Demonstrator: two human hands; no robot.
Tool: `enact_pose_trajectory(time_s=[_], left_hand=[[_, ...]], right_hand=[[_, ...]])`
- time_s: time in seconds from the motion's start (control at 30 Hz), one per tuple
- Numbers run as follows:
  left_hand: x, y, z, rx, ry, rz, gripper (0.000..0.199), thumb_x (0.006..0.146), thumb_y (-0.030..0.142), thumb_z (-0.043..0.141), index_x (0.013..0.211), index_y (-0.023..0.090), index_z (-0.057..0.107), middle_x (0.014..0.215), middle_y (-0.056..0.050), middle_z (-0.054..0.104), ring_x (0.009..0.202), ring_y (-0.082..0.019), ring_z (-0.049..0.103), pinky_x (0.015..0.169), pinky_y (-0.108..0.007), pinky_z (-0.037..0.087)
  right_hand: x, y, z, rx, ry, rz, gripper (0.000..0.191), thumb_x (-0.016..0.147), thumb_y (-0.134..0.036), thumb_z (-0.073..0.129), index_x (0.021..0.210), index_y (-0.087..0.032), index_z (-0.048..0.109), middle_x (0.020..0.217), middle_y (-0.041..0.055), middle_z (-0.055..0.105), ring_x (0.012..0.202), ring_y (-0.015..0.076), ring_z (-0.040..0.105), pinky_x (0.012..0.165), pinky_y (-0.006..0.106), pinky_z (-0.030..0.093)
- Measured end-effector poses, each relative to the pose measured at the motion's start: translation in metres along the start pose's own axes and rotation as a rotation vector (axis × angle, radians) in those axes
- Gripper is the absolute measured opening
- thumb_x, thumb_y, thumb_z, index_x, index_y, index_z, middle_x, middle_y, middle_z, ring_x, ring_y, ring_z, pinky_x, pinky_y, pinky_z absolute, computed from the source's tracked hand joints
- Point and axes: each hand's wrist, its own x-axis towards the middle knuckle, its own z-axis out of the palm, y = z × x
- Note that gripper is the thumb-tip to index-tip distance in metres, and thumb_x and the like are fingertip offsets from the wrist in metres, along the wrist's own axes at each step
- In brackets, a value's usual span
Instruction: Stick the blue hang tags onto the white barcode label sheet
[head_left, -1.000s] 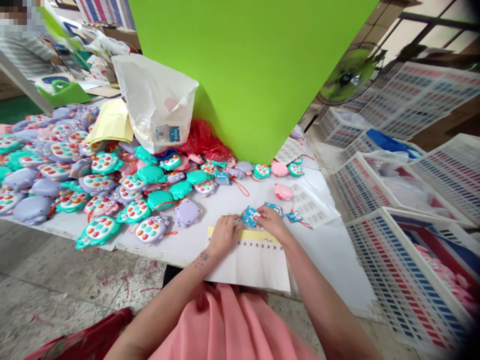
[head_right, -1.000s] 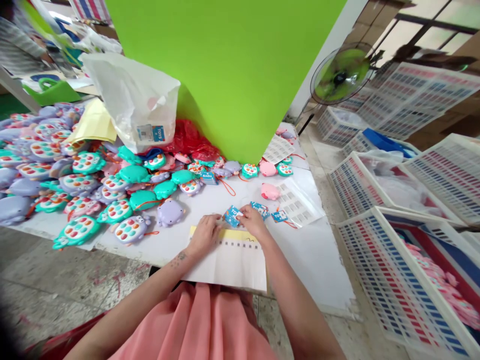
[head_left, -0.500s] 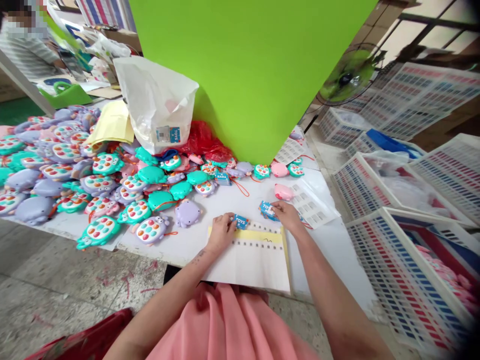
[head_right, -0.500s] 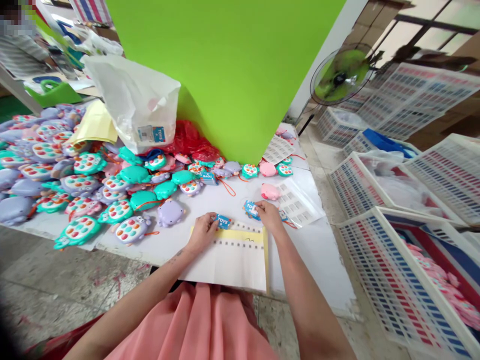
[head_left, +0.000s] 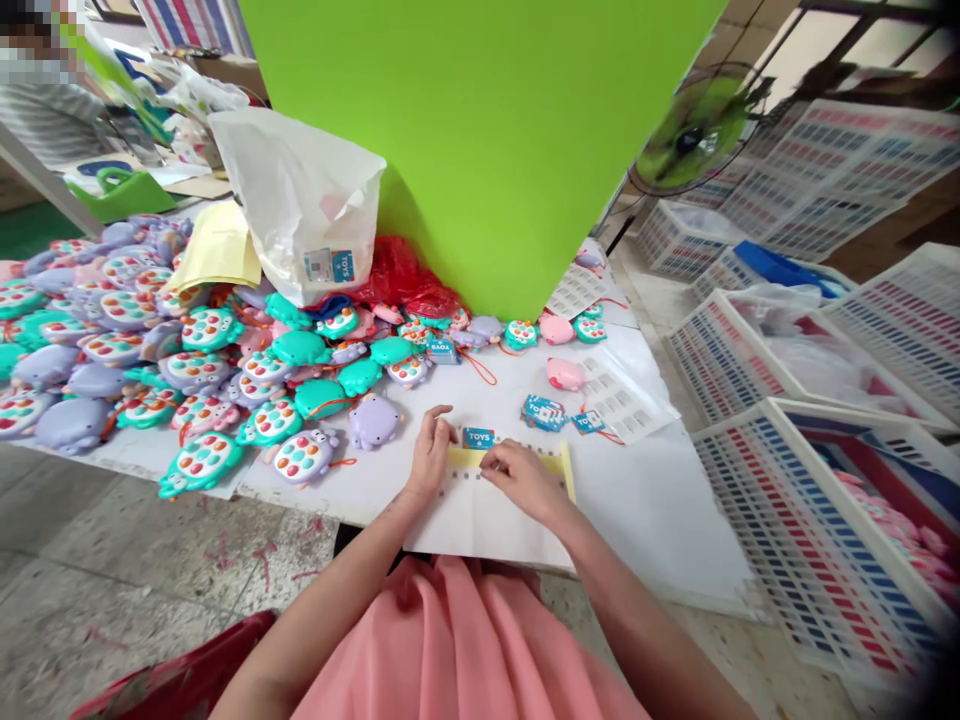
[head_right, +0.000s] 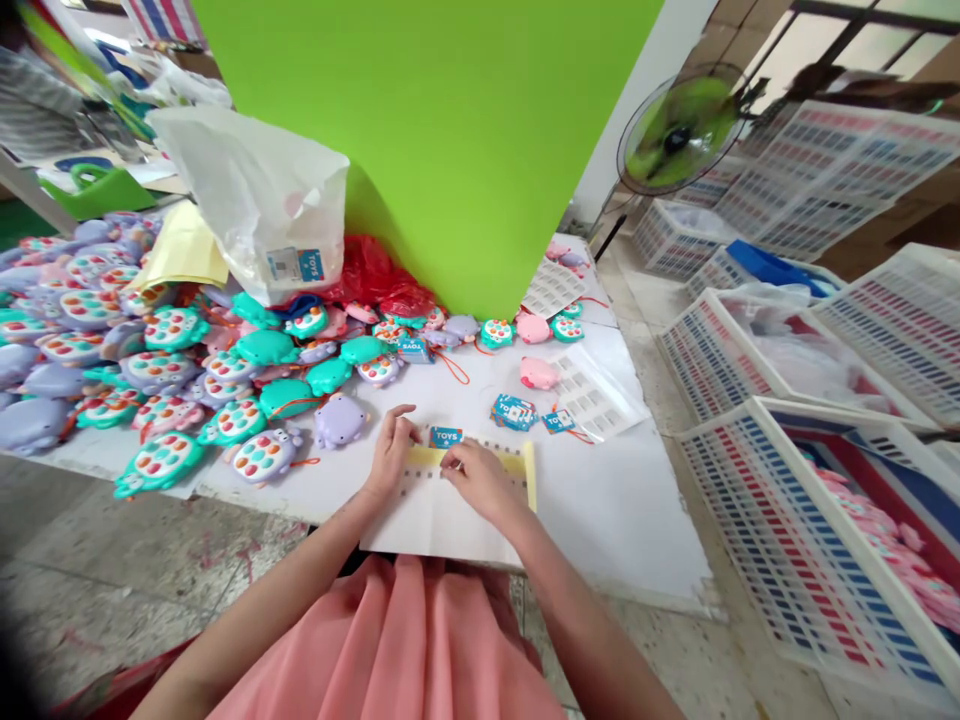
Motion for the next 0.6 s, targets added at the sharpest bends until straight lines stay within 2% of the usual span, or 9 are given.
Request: enact_pose_trajectory(time_s=[0.13,0.2,0.27,0.33,0.43,0.5,0.6], left_hand=[[0.009,0.008,-0.010,-0.247,0.074,-0.034,0.039,0.094,0.047,0.026,0.105,0.017,0.048,0.066,0.001,0.052,0.066,-0.012,0.054,0.070,-0.026,0.044],[0.014,0.013,-0.022,-0.197,0.054,-0.034,0.034,0.093,0.045,0.030,0.104,0.018,0.048,0.068,0.001,0.052,0.067,-0.013,0.054,0.070,-0.026,0.045],[0.015,0.016,-0.038,0.063,-0.020,-0.043,0.027,0.091,0.041,0.038,0.101,0.019,0.050,0.070,0.001,0.053,0.066,-0.014,0.053,0.067,-0.026,0.044],[0.010,0.017,-0.053,0.457,-0.109,-0.063,0.023,0.088,0.036,0.045,0.098,0.018,0.054,0.076,-0.002,0.056,0.069,-0.016,0.054,0.069,-0.029,0.043],[-0.007,0.018,-0.068,0.970,-0.169,-0.083,0.023,0.085,0.034,0.051,0.098,0.016,0.057,0.094,-0.010,0.058,0.086,-0.023,0.056,0.078,-0.034,0.041],[-0.018,0.020,-0.071,1.136,-0.192,-0.110,0.025,0.085,0.038,0.051,0.097,0.016,0.057,0.097,-0.011,0.057,0.092,-0.026,0.055,0.079,-0.035,0.041],[-0.027,0.025,-0.068,1.174,-0.247,-0.159,0.023,0.085,0.040,0.051,0.093,0.019,0.056,0.095,-0.007,0.057,0.091,-0.024,0.056,0.076,-0.032,0.041]], right_hand=[[-0.011,-0.003,0.012,-0.033,-0.108,0.090,0.011,0.075,-0.016,0.061,0.085,-0.020,0.064,0.093,0.0030,0.059,0.081,0.0150,0.059,0.076,0.028,0.044],[-0.014,-0.003,0.012,-0.039,-0.120,0.087,0.015,0.075,-0.014,0.061,0.088,-0.020,0.064,0.096,0.0038,0.059,0.086,0.0159,0.059,0.080,0.029,0.044],[-0.016,-0.002,0.011,-0.024,-0.116,0.065,0.017,0.076,-0.013,0.059,0.090,-0.020,0.064,0.098,0.0039,0.058,0.089,0.0160,0.058,0.082,0.029,0.044],[-0.019,0.000,0.012,-0.010,-0.092,0.040,0.017,0.078,-0.014,0.058,0.092,-0.022,0.063,0.100,0.0031,0.058,0.087,0.0152,0.058,0.082,0.029,0.044],[-0.026,0.006,0.012,-0.033,0.042,0.014,0.014,0.080,-0.018,0.055,0.091,-0.023,0.062,0.100,0.0025,0.056,0.085,0.0155,0.058,0.079,0.031,0.046],[-0.033,0.013,0.010,-0.063,0.167,-0.001,0.012,0.082,-0.019,0.053,0.090,-0.023,0.061,0.098,0.0037,0.056,0.089,0.0177,0.057,0.080,0.032,0.046],[-0.046,0.029,0.001,-0.076,0.296,0.020,0.015,0.083,-0.020,0.050,0.094,-0.022,0.060,0.098,0.0057,0.055,0.092,0.0194,0.057,0.081,0.034,0.048]])
